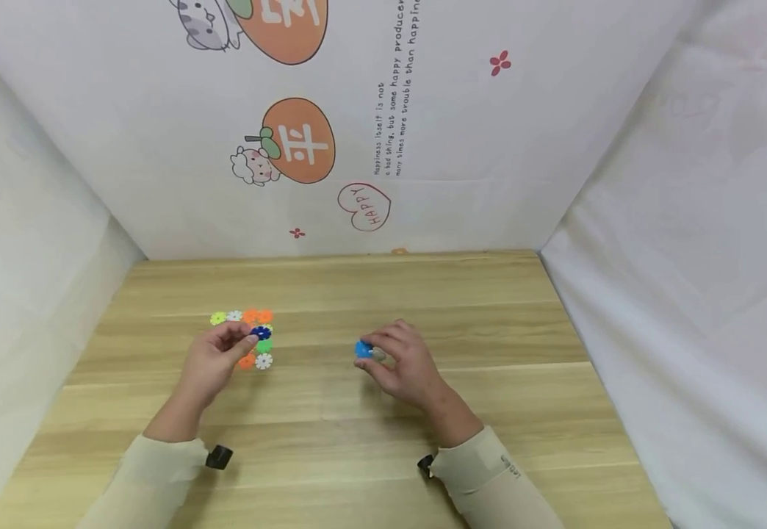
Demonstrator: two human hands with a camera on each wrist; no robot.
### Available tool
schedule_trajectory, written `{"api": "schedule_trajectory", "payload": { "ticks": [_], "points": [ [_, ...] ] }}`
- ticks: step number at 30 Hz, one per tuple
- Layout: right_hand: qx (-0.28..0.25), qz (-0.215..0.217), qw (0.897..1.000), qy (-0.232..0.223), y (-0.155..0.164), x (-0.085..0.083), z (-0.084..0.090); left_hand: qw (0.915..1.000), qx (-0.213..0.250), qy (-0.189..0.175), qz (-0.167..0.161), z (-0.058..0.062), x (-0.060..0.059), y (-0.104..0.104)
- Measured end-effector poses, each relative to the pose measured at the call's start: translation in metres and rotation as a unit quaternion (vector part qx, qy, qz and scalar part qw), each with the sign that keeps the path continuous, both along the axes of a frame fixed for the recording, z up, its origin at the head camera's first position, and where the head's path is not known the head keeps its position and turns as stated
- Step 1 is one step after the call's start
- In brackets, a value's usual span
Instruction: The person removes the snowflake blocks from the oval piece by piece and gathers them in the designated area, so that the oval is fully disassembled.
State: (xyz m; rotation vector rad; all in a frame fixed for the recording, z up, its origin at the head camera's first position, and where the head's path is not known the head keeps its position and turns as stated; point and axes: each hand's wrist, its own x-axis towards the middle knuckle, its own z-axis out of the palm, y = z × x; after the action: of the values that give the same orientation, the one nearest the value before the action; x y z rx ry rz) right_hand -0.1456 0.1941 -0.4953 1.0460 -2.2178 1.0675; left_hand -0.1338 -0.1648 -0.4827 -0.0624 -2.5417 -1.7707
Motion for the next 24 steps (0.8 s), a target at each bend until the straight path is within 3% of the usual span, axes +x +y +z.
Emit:
{"api": "schedule_trajectory", "payload": {
  "ticks": [10,24],
  "points": [
    [-0.02,0.007,1.0,0.019,-0.013,0.001,-0.001,0.9922,-0.077,-0.063,0.076,-0.02,0.01,-0.049],
    [-0.018,0.003,0.999,0.028,-0.008,0.0,-0.001,0.9816,-0.12,-0.094,0.115,-0.038,0.01,-0.08]
  ]
}}
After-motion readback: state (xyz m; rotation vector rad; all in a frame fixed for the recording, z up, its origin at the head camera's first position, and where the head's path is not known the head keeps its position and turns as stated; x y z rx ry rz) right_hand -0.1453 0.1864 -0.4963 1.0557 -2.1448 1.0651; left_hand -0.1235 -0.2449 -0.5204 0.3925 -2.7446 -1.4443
